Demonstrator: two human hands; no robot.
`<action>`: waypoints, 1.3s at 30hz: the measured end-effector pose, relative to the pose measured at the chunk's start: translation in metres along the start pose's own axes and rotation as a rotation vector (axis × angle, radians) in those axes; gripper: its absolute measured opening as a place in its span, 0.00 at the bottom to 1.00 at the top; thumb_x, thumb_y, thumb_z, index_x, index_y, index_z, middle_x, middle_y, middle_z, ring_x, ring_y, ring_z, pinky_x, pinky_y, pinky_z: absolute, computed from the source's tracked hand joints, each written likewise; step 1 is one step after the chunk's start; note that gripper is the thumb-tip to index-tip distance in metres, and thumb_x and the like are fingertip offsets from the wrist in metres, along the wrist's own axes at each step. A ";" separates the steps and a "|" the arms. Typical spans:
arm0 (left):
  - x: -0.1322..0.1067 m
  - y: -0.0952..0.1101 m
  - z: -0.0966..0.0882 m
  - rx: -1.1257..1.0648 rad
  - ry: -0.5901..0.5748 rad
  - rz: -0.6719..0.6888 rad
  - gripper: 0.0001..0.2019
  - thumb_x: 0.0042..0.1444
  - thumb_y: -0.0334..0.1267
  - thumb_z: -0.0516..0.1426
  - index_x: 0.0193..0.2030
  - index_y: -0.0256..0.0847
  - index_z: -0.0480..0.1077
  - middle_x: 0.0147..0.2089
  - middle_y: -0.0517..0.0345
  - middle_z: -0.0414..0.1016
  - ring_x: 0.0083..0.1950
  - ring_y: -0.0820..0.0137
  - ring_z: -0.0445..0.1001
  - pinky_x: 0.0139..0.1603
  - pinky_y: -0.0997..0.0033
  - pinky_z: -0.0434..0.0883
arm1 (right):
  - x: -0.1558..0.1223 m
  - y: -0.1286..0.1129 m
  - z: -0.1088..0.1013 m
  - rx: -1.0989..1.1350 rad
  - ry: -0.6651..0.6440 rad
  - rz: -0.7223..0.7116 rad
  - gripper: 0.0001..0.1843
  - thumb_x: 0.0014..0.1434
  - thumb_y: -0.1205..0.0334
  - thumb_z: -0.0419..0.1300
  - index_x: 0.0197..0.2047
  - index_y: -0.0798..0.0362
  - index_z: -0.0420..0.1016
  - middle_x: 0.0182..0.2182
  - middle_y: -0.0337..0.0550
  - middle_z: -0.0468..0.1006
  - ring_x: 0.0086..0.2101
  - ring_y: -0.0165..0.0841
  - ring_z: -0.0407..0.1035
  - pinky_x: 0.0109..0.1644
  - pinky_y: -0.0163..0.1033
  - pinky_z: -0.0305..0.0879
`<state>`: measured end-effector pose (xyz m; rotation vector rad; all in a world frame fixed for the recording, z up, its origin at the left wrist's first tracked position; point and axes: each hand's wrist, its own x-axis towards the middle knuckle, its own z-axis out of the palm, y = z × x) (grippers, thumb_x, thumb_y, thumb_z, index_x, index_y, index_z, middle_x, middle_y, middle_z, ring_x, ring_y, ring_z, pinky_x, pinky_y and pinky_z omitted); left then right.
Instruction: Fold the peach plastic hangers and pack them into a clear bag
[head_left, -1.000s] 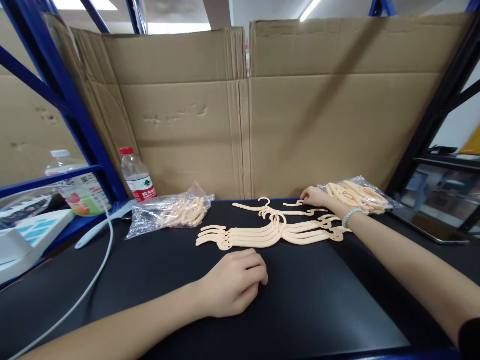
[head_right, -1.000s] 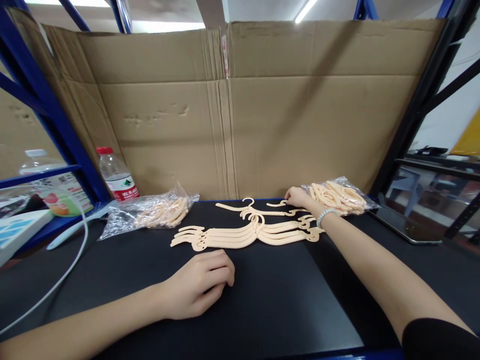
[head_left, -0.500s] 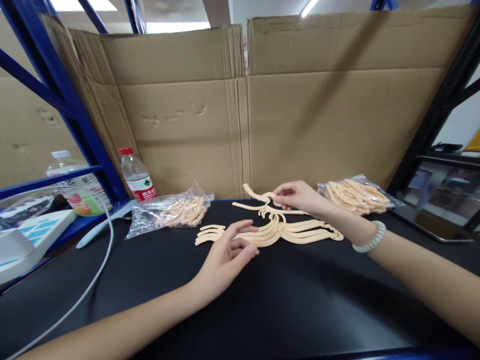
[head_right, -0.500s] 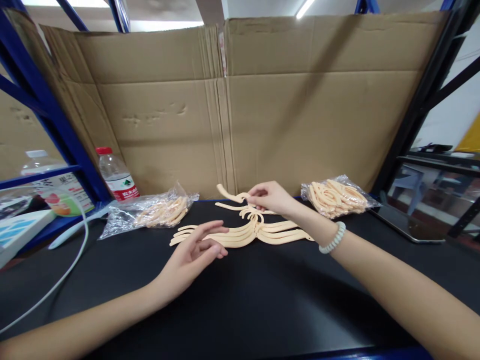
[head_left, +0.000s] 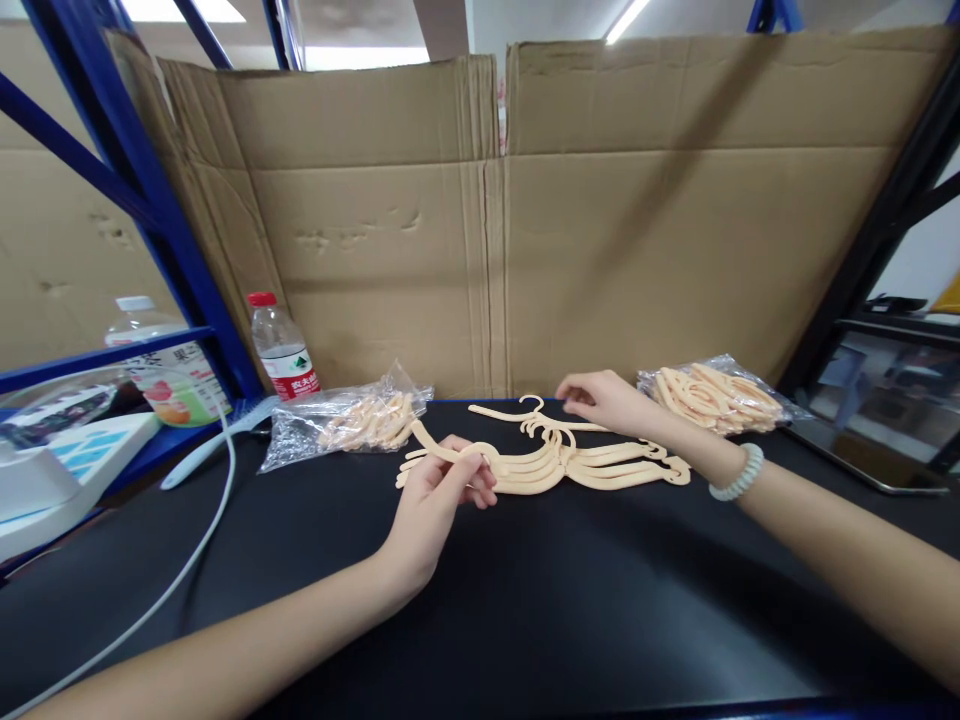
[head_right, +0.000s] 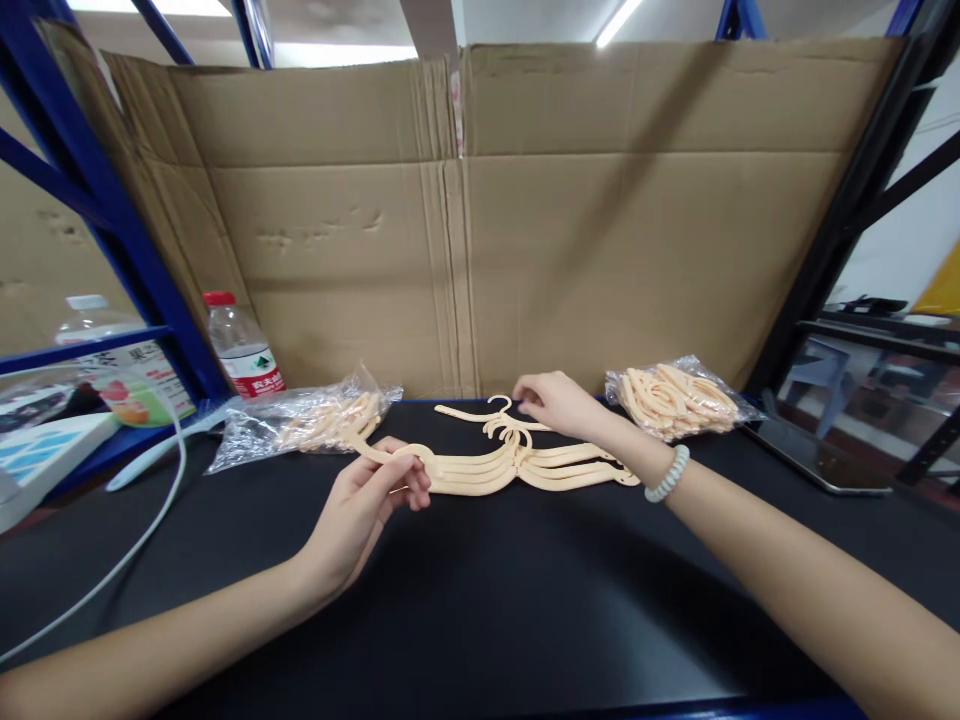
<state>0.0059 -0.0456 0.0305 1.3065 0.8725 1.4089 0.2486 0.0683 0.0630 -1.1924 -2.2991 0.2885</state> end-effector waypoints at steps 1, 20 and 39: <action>0.001 0.000 0.000 -0.022 0.011 -0.030 0.10 0.55 0.40 0.59 0.28 0.37 0.68 0.27 0.61 0.70 0.27 0.73 0.72 0.29 0.74 0.68 | 0.001 0.014 0.000 -0.038 -0.020 0.009 0.07 0.51 0.71 0.60 0.35 0.55 0.76 0.29 0.43 0.79 0.31 0.35 0.73 0.39 0.38 0.67; 0.004 0.005 -0.004 -0.021 -0.032 -0.060 0.14 0.49 0.37 0.65 0.39 0.38 0.66 0.30 0.59 0.75 0.27 0.75 0.71 0.30 0.76 0.67 | -0.011 0.039 -0.007 -0.180 0.121 0.018 0.04 0.55 0.66 0.56 0.33 0.54 0.72 0.31 0.44 0.75 0.33 0.36 0.70 0.37 0.38 0.65; 0.042 0.038 -0.033 0.054 -0.069 -0.035 0.17 0.51 0.39 0.66 0.42 0.40 0.63 0.36 0.56 0.78 0.30 0.72 0.79 0.26 0.83 0.72 | -0.070 0.021 -0.034 0.063 0.126 -0.009 0.12 0.59 0.55 0.55 0.43 0.50 0.71 0.37 0.45 0.77 0.38 0.39 0.72 0.43 0.43 0.69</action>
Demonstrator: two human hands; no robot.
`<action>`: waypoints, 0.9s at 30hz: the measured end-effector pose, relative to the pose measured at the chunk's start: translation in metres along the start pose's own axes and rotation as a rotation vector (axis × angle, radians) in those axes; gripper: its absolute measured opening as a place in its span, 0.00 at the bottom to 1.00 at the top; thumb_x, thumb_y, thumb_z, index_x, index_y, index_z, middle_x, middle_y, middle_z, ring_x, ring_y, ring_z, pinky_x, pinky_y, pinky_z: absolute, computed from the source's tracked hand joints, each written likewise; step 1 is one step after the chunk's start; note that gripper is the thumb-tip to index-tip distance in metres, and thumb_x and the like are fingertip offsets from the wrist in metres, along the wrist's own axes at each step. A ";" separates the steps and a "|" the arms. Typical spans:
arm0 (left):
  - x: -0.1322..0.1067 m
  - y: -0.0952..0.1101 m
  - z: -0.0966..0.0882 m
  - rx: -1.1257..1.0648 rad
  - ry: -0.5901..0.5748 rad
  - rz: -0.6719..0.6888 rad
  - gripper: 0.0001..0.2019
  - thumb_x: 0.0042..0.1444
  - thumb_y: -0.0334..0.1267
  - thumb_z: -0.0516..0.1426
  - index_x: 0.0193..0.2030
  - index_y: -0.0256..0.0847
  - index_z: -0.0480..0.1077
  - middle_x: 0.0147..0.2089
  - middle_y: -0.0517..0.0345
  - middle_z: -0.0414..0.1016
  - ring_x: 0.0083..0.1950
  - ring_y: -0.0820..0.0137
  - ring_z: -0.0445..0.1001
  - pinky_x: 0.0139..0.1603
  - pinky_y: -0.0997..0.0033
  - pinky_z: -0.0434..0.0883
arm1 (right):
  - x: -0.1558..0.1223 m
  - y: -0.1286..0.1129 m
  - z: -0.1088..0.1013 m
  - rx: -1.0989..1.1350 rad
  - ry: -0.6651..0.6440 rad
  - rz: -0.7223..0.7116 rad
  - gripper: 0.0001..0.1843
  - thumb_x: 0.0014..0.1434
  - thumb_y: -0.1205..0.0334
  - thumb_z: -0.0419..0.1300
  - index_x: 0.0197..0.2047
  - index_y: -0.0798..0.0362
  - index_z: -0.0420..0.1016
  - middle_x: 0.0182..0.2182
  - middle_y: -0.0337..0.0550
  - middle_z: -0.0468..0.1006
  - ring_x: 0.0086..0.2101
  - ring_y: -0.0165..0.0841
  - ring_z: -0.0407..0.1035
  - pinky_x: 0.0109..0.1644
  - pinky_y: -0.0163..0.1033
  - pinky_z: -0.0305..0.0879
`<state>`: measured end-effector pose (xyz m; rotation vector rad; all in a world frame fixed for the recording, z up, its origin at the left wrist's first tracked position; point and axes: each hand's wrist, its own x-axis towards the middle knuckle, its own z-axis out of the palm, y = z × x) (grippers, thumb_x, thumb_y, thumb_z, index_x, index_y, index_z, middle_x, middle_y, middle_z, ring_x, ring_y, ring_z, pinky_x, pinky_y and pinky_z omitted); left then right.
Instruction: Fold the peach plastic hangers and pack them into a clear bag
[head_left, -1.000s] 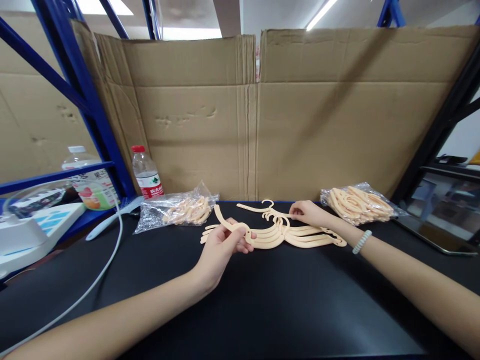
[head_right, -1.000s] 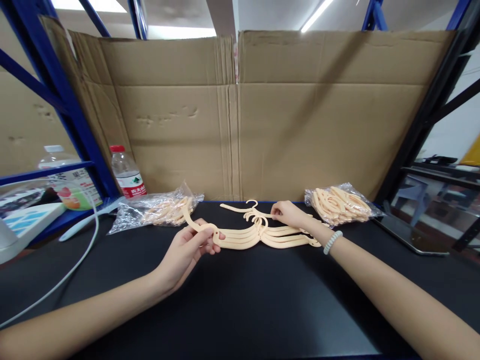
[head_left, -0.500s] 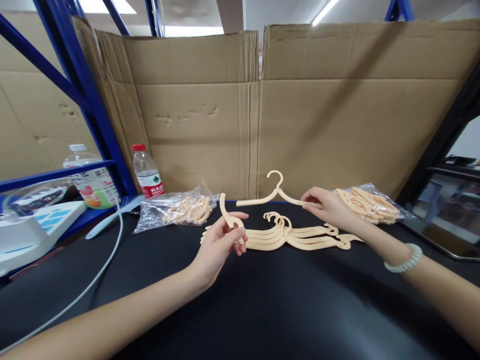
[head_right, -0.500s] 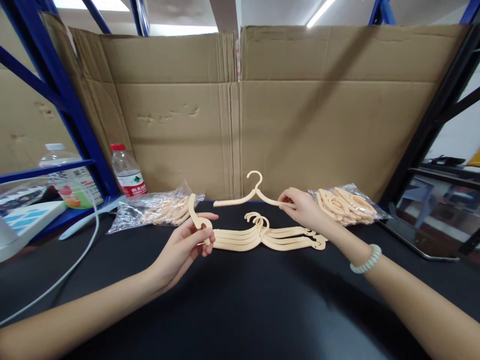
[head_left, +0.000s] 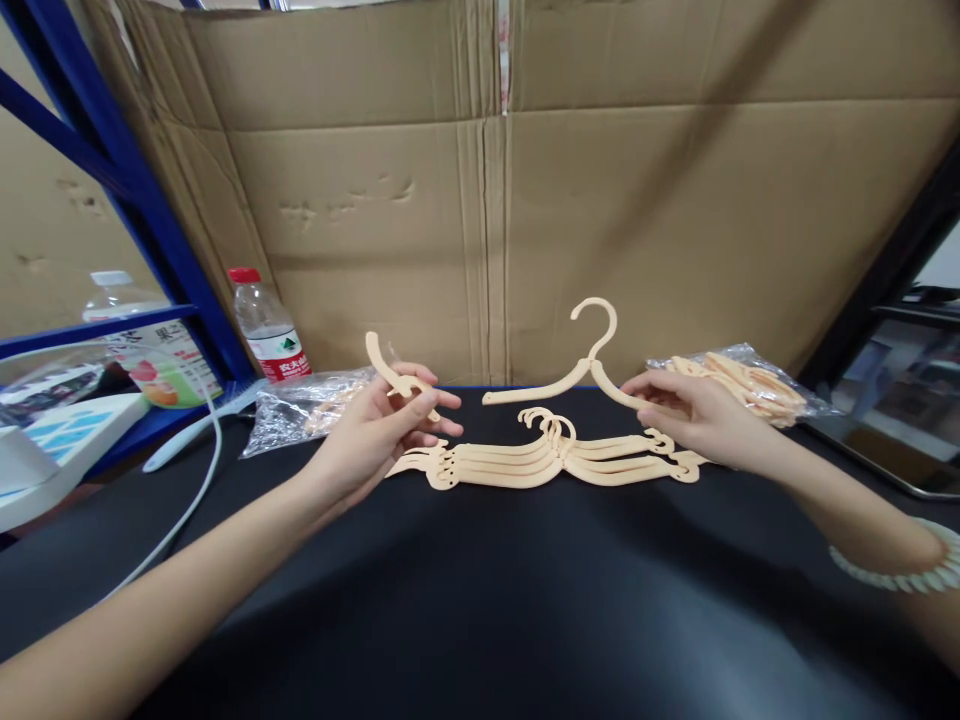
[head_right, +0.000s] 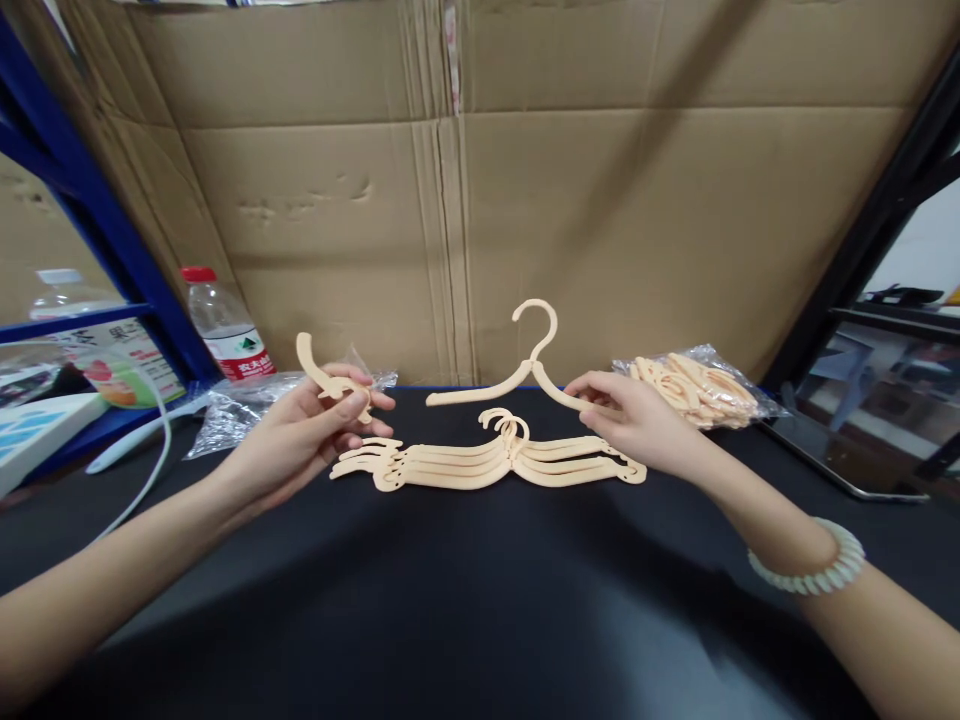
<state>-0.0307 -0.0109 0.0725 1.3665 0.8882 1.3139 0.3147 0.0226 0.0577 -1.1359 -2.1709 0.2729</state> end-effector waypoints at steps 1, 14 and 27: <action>0.001 -0.001 -0.001 0.007 0.007 -0.011 0.17 0.51 0.38 0.66 0.41 0.40 0.63 0.35 0.57 0.78 0.28 0.73 0.79 0.25 0.84 0.72 | 0.000 -0.002 0.000 0.008 -0.012 0.008 0.12 0.59 0.53 0.55 0.41 0.50 0.71 0.36 0.45 0.77 0.36 0.38 0.72 0.41 0.42 0.68; 0.000 -0.010 0.001 -0.048 0.094 -0.141 0.10 0.55 0.28 0.59 0.28 0.37 0.60 0.26 0.60 0.73 0.23 0.77 0.75 0.26 0.83 0.74 | -0.008 -0.021 0.009 0.235 -0.119 0.051 0.15 0.62 0.50 0.56 0.44 0.53 0.68 0.33 0.44 0.73 0.31 0.34 0.69 0.33 0.38 0.67; -0.008 -0.017 0.011 -0.109 0.012 -0.259 0.06 0.60 0.24 0.54 0.33 0.35 0.64 0.38 0.50 0.78 0.39 0.68 0.81 0.39 0.80 0.77 | -0.010 -0.030 0.015 0.237 -0.143 0.064 0.12 0.63 0.52 0.55 0.38 0.52 0.67 0.32 0.41 0.71 0.30 0.30 0.66 0.31 0.34 0.62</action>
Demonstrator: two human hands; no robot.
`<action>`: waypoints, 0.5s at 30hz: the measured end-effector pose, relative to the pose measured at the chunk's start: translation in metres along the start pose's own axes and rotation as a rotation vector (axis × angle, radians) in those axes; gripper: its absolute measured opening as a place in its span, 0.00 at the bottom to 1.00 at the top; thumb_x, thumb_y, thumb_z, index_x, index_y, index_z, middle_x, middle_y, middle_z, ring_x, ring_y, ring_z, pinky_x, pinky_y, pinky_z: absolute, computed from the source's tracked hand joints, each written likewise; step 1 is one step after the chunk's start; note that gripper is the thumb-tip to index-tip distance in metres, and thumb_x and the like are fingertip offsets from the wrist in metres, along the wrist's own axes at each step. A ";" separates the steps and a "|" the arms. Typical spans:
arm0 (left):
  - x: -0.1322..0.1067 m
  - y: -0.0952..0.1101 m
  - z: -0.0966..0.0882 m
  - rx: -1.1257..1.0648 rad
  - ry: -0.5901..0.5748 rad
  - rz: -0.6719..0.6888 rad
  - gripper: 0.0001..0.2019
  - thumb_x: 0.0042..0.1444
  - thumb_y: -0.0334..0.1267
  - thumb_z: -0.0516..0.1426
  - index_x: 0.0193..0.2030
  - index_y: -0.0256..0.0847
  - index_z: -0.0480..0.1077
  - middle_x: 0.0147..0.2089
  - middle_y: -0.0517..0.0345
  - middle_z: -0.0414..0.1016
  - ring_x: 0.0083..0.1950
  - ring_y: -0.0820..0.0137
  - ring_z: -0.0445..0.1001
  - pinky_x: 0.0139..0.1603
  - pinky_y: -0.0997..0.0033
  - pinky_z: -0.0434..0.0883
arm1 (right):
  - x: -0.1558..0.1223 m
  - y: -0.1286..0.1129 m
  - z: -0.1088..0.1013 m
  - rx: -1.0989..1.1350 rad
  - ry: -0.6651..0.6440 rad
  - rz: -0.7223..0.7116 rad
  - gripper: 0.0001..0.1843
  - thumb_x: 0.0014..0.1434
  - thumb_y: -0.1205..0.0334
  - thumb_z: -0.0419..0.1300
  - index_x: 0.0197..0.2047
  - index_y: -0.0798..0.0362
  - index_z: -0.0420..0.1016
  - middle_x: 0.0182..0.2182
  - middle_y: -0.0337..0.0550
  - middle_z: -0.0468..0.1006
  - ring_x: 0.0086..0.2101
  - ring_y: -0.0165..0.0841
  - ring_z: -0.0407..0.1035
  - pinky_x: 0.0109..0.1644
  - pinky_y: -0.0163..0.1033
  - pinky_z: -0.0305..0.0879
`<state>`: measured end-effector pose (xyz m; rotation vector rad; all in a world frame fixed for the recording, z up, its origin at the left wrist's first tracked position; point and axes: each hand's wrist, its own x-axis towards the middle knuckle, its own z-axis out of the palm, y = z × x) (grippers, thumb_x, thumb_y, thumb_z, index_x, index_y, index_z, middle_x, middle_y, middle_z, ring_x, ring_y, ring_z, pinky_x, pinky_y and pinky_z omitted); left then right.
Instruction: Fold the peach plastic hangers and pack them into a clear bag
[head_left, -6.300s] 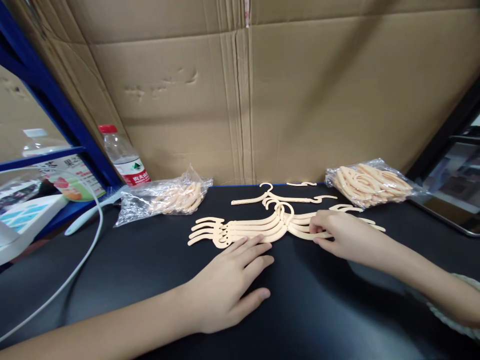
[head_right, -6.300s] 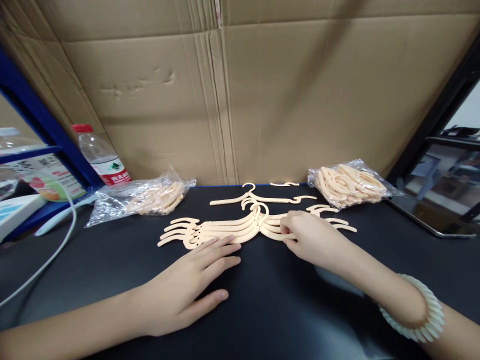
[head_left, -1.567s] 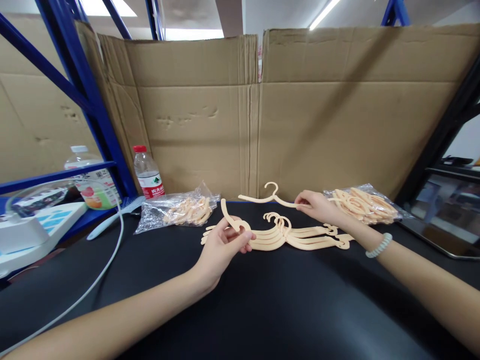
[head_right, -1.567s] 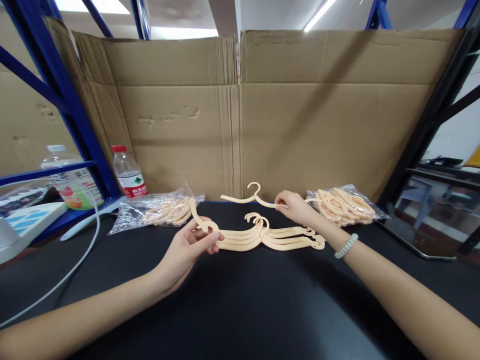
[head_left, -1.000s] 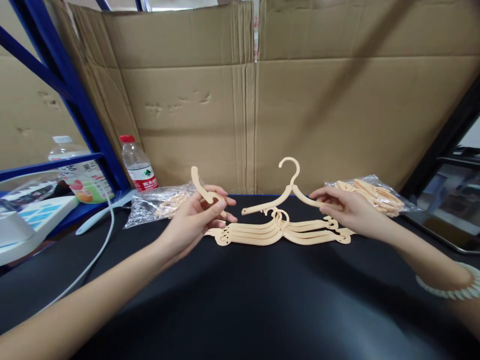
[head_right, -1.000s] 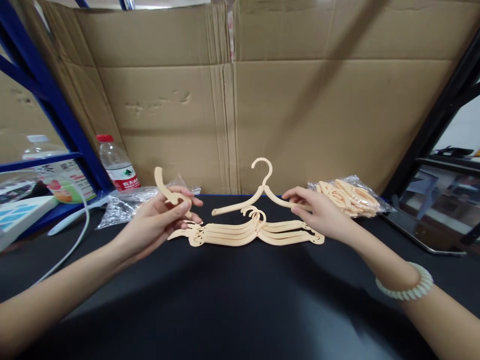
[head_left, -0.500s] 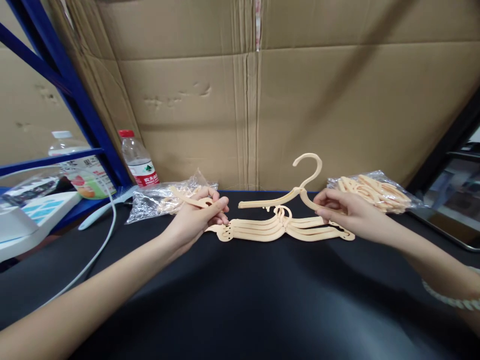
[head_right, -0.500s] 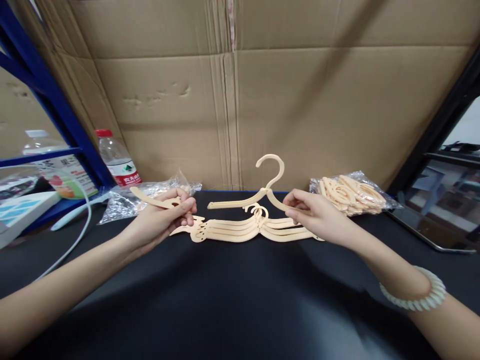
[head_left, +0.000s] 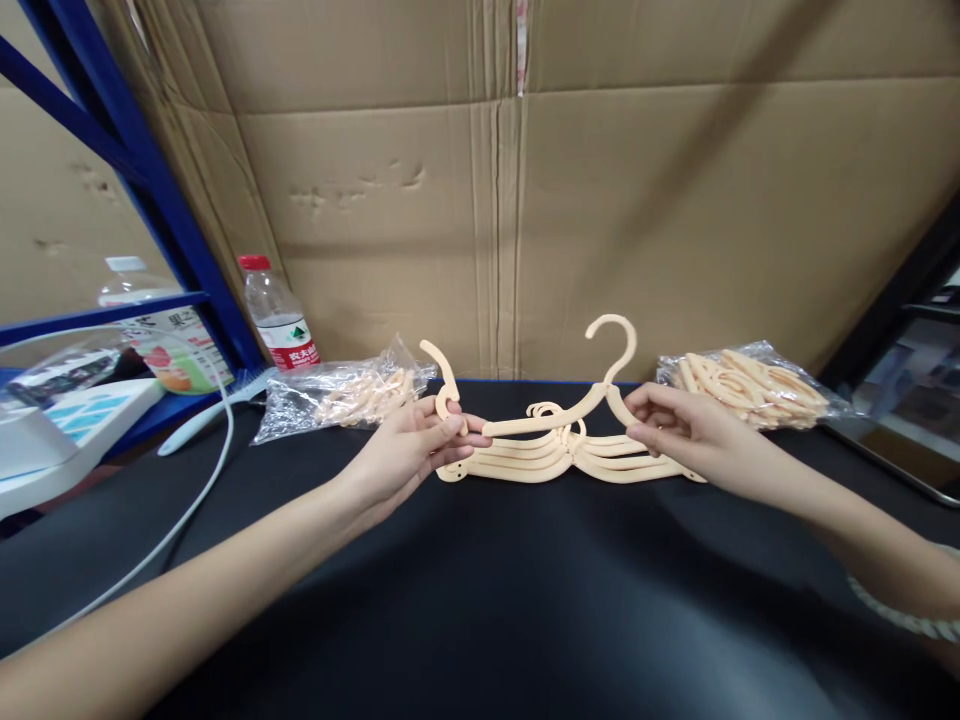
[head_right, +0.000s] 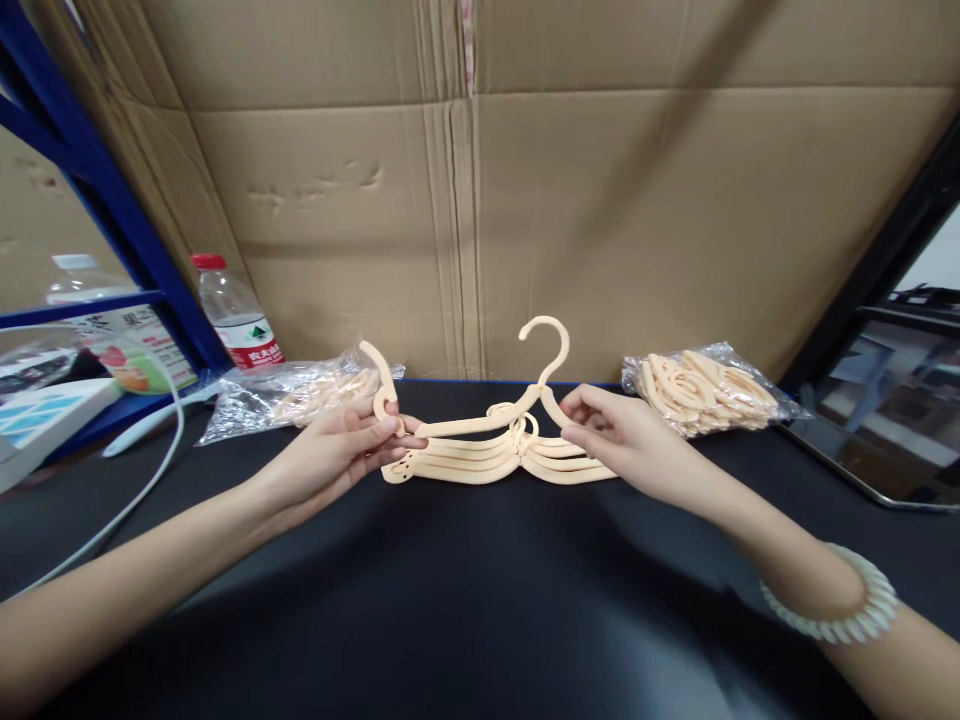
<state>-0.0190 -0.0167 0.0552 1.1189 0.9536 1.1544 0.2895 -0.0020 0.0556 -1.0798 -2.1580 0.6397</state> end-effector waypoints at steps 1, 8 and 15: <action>-0.001 -0.001 0.001 0.003 0.009 0.012 0.05 0.60 0.24 0.55 0.34 0.35 0.65 0.40 0.50 0.78 0.39 0.69 0.81 0.38 0.81 0.77 | 0.000 0.000 0.001 0.014 -0.014 0.002 0.11 0.63 0.52 0.55 0.37 0.52 0.66 0.31 0.40 0.71 0.29 0.30 0.65 0.31 0.34 0.62; -0.007 -0.010 0.007 -0.043 -0.013 0.074 0.09 0.52 0.27 0.63 0.33 0.37 0.65 0.32 0.61 0.73 0.39 0.70 0.80 0.40 0.80 0.75 | -0.002 -0.003 0.008 0.090 -0.075 0.019 0.14 0.65 0.49 0.53 0.38 0.52 0.64 0.31 0.40 0.70 0.31 0.32 0.65 0.34 0.36 0.64; -0.005 -0.019 0.008 -0.041 -0.089 0.118 0.10 0.52 0.32 0.65 0.33 0.37 0.66 0.32 0.59 0.75 0.35 0.77 0.75 0.35 0.83 0.71 | -0.002 -0.011 0.010 0.017 -0.012 -0.013 0.21 0.66 0.47 0.50 0.28 0.52 0.63 0.23 0.37 0.64 0.23 0.28 0.59 0.25 0.33 0.57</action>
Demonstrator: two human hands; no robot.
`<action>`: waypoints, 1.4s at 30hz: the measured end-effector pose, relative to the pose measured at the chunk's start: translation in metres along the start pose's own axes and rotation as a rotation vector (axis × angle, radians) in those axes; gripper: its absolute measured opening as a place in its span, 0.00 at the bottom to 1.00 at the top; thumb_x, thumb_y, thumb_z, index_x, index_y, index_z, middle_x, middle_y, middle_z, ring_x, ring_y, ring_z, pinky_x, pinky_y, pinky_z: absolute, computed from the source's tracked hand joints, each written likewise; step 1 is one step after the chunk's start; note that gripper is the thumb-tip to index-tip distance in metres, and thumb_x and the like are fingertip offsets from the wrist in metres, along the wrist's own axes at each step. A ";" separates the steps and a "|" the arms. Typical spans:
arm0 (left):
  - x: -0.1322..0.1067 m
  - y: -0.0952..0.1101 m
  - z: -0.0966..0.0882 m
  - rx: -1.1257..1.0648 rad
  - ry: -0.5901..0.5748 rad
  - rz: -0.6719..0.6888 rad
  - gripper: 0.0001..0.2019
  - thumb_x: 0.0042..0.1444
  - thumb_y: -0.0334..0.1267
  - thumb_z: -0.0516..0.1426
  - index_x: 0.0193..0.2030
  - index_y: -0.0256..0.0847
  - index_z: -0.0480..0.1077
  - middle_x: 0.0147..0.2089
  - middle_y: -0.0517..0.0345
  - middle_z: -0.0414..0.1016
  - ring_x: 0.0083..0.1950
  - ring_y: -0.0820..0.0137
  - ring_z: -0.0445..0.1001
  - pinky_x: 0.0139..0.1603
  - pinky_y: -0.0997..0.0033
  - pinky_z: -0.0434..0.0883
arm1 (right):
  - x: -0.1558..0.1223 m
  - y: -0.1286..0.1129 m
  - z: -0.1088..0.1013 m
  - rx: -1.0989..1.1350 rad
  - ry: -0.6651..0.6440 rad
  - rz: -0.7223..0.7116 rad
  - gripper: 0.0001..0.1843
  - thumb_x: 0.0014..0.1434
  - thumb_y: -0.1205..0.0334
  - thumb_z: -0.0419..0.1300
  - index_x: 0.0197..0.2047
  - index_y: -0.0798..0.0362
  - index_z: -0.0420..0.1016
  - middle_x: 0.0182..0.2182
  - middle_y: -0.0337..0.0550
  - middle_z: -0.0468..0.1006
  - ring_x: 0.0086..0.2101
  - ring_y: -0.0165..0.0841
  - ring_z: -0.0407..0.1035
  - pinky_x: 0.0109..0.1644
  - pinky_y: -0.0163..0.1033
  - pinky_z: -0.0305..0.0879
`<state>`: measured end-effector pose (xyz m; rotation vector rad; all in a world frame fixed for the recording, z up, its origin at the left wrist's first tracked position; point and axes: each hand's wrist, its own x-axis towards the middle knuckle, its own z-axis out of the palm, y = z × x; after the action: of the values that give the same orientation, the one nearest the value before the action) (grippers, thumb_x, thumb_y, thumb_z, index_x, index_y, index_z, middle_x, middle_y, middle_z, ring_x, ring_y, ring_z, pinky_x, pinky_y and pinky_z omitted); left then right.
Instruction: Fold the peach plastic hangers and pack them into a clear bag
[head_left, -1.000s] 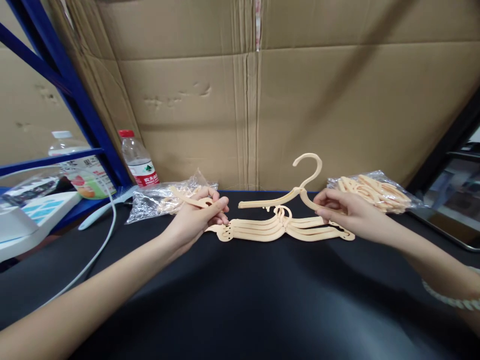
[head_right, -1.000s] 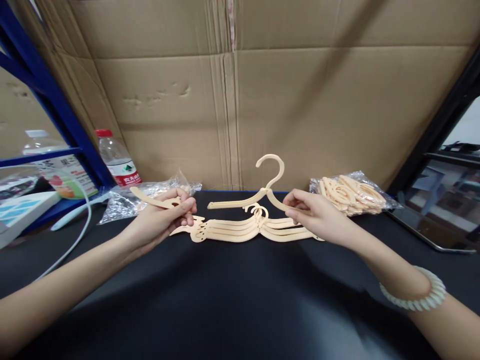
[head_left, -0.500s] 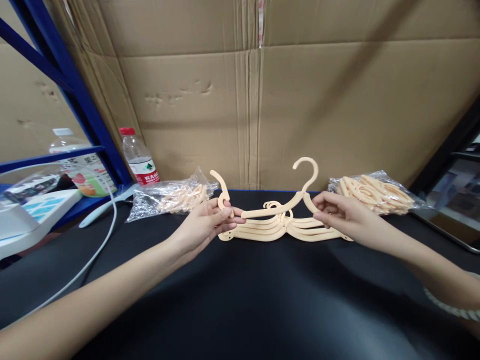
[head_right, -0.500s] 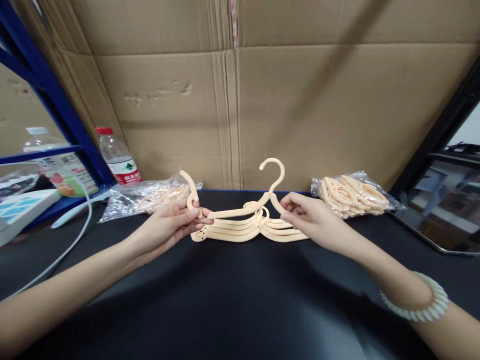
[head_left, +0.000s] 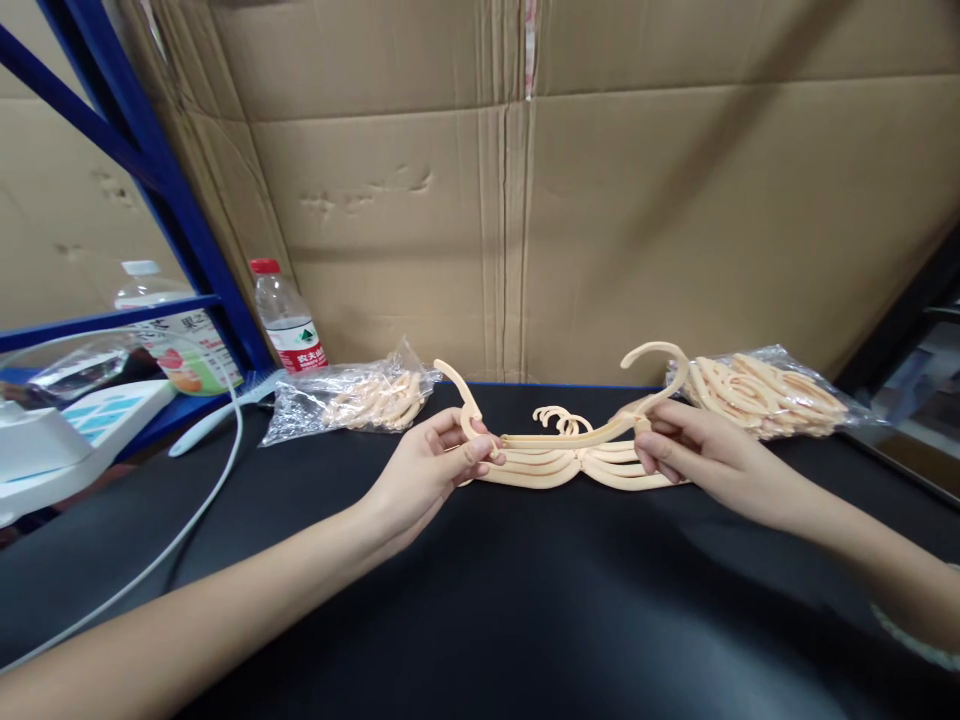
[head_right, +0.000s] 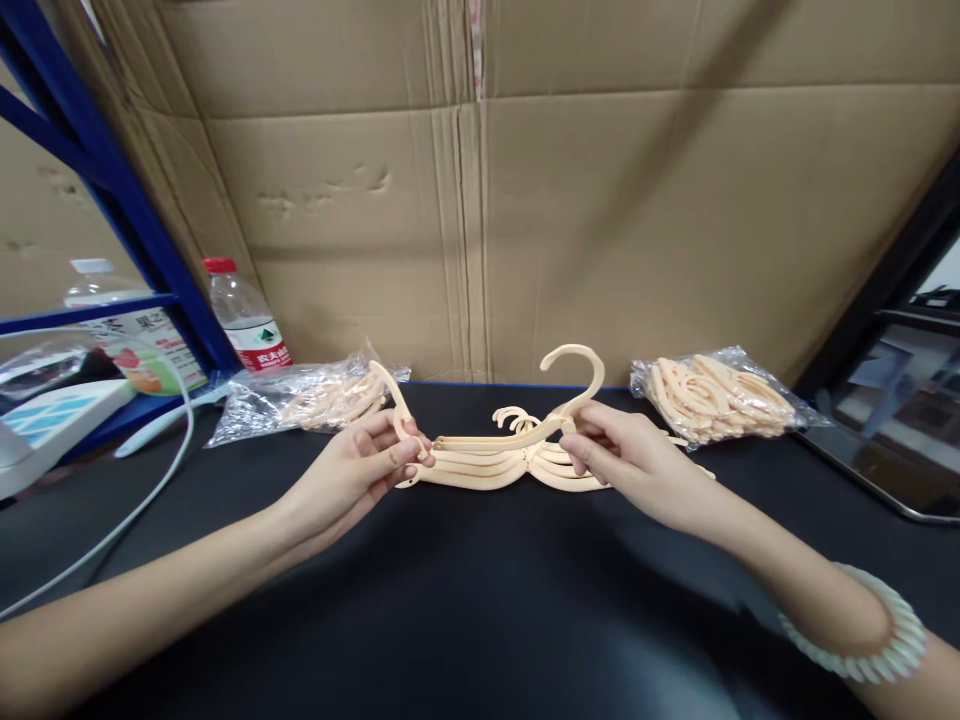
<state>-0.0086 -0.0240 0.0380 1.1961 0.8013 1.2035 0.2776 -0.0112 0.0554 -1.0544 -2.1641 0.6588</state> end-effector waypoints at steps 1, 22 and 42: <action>0.000 -0.001 0.000 -0.011 -0.010 0.007 0.10 0.52 0.32 0.65 0.33 0.37 0.67 0.31 0.59 0.74 0.34 0.77 0.74 0.36 0.82 0.71 | 0.000 -0.001 0.000 0.003 0.012 -0.003 0.21 0.66 0.47 0.50 0.27 0.52 0.63 0.23 0.37 0.64 0.23 0.28 0.59 0.25 0.33 0.57; -0.008 -0.001 0.005 -0.090 -0.253 -0.037 0.06 0.57 0.36 0.61 0.35 0.38 0.69 0.40 0.56 0.69 0.37 0.70 0.73 0.40 0.70 0.71 | -0.009 -0.009 0.012 0.023 0.136 -0.186 0.18 0.67 0.55 0.52 0.27 0.51 0.68 0.37 0.44 0.76 0.31 0.32 0.68 0.32 0.35 0.65; -0.010 -0.002 0.004 -0.150 -0.273 -0.063 0.10 0.51 0.37 0.66 0.30 0.36 0.69 0.33 0.57 0.70 0.31 0.71 0.73 0.33 0.73 0.67 | -0.012 -0.008 0.019 -0.146 0.256 -0.273 0.17 0.66 0.54 0.51 0.29 0.49 0.71 0.36 0.46 0.79 0.33 0.37 0.73 0.34 0.40 0.69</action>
<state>-0.0066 -0.0344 0.0361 1.1720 0.5314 1.0034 0.2659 -0.0282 0.0438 -0.8416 -2.0994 0.2294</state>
